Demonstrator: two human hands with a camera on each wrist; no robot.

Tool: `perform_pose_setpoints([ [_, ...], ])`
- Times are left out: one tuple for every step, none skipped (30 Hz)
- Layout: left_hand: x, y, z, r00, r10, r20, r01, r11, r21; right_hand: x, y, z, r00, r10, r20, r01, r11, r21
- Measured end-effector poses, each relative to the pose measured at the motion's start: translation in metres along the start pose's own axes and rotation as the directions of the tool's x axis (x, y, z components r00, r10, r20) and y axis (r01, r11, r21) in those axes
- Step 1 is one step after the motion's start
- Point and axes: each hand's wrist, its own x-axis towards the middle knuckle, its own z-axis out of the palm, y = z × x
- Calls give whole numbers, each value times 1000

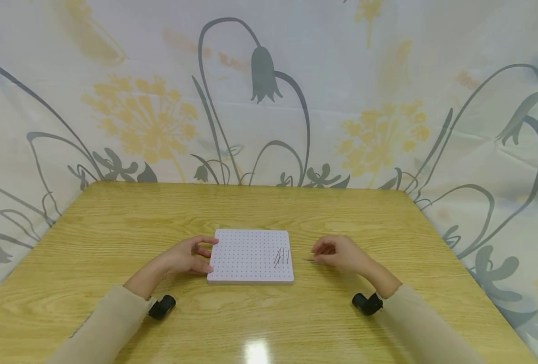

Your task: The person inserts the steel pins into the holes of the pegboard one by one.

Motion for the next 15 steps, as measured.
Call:
perform_pose_setpoints([
  [0,0,0,1000,1,0,-1,1000,0,0,1,-1,1000,1,5,-1,1000,-8],
  [0,0,0,1000,2,0,-2,1000,2,1,4,-1,1000,3,11,-2,1000,-19],
  [0,0,0,1000,2,0,-2,1000,2,1,5,-2,1000,7,19,-7,1000,-27],
  [0,0,0,1000,0,-3,0,1000,1,2,6,-3,1000,4,28,-3,1000,-31],
  [1,0,0,1000,-3,-6,3,1000,-1,2,7,-3,999,2,38,-1,999,-35],
  [1,0,0,1000,-4,-5,4,1000,-1,2,8,-4,999,-1,48,2,999,-40],
  [1,0,0,1000,-6,-4,6,1000,-7,3,9,-5,998,-3,58,5,999,-42],
  [1,0,0,1000,-8,-5,8,1000,-9,3,10,-5,998,-1,66,4,999,-44],
  [1,0,0,1000,-10,-6,10,1000,-13,3,11,-5,997,-2,73,6,999,-45],
  [1,0,0,1000,-9,-4,9,1000,-12,3,11,-6,997,-3,79,7,999,-47],
  [0,0,0,1000,-8,-2,8,1000,-11,3,12,-6,996,-8,86,12,999,-47],
  [0,1,0,1000,-6,0,6,1000,-9,4,12,-6,996,-12,93,16,999,-47],
  [0,1,0,1000,-7,-1,7,1000,-9,4,13,-6,995,-14,98,18,999,-46],
  [0,1,0,1000,-6,0,6,1000,-9,5,14,-5,995,-13,103,18,999,-45],
  [0,2,0,1000,-6,1,6,1000,-12,6,15,-5,994,-12,109,17,999,-41],
])
